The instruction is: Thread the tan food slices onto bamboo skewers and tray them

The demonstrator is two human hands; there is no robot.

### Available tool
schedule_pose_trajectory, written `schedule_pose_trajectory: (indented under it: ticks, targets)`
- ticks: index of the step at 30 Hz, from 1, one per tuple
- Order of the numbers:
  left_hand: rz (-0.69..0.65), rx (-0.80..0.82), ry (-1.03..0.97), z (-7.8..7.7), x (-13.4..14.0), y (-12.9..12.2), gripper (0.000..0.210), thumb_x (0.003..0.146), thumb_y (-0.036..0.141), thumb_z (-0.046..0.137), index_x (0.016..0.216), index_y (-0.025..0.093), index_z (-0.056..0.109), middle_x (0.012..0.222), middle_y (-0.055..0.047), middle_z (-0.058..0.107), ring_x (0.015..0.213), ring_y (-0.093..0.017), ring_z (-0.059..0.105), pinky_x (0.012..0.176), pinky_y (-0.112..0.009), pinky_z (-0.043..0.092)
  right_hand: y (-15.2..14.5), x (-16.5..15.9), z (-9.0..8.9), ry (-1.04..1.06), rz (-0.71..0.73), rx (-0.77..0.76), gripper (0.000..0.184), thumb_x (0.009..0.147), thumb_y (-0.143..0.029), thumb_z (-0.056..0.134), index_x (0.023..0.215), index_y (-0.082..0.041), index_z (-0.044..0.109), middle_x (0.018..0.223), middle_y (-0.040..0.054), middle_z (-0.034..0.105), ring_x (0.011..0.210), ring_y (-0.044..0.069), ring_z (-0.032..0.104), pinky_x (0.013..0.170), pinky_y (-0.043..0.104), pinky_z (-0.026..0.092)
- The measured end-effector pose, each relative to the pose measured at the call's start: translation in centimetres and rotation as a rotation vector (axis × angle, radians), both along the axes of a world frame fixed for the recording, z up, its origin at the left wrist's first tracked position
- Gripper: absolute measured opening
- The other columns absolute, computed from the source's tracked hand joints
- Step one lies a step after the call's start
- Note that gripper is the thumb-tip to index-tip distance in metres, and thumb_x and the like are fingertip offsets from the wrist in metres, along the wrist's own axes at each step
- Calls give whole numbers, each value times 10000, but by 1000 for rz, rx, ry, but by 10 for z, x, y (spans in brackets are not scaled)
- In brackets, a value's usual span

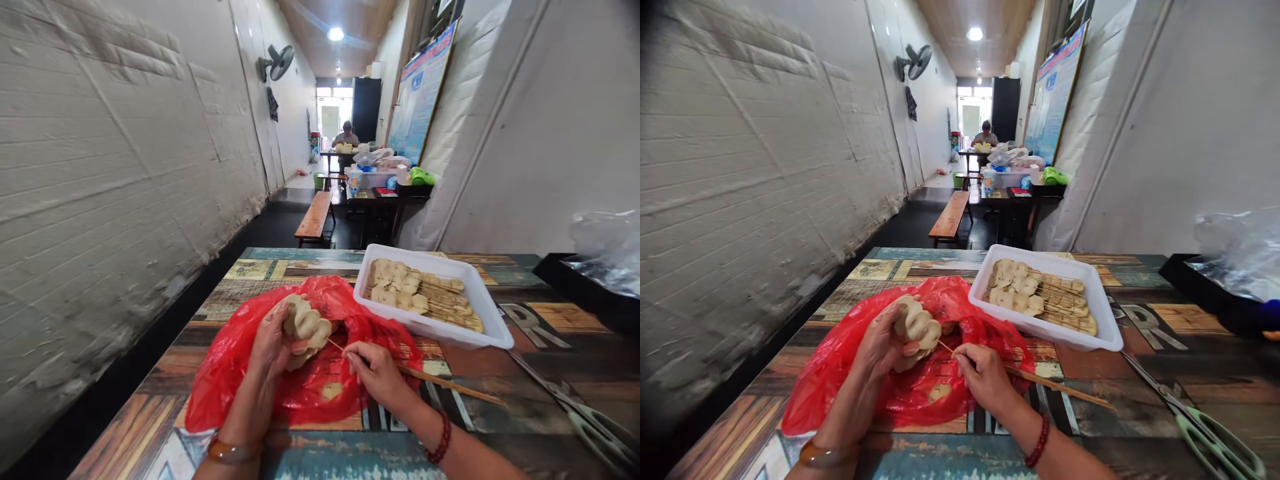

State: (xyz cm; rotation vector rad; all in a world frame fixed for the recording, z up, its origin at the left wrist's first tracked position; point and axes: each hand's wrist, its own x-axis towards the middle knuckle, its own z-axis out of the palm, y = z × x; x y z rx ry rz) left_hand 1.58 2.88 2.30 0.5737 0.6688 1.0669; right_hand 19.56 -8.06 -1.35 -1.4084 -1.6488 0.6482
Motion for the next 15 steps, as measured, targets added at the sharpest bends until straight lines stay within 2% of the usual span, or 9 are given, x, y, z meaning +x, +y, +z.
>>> schedule_pose_trajectory:
  ticks: [2,4,10,12,15]
  targets:
    - [74,50,45,1,1,0,253,725,253,660,951,146,618,838,-58,672,677,-165,623,561,-275,530,-1,1,0,-9,3,12,222,914,-240,437,841,-180,638,614,-32,592,520,92,540,584,202,418]
    - [77,55,58,2,3,-2,220,734,244,651,930,152,616,837,-61,668,676,-170,619,560,-289,534,-1,1,0,-22,4,28,210,910,-226,444,866,-187,646,621,-32,601,534,95,548,592,203,418]
    - [-116,55,-40,3,10,-10,198,769,337,618,869,172,575,677,-30,609,568,-156,579,496,-288,506,0,4,6,-40,-73,97,215,912,-214,436,841,-191,638,640,-19,606,610,116,577,635,215,422]
    - [-131,67,-7,3,11,-10,246,753,346,641,922,182,569,746,-40,637,636,-170,614,555,-304,527,1,6,11,-36,-116,125,213,914,-221,429,855,-188,631,641,-17,601,623,121,582,647,220,426]
    - [-86,95,64,2,10,-7,340,735,315,670,1033,190,562,949,-77,669,822,-193,647,684,-299,539,-1,17,23,-31,-192,168,227,922,-248,406,891,-185,622,645,-13,593,619,128,583,646,230,432]
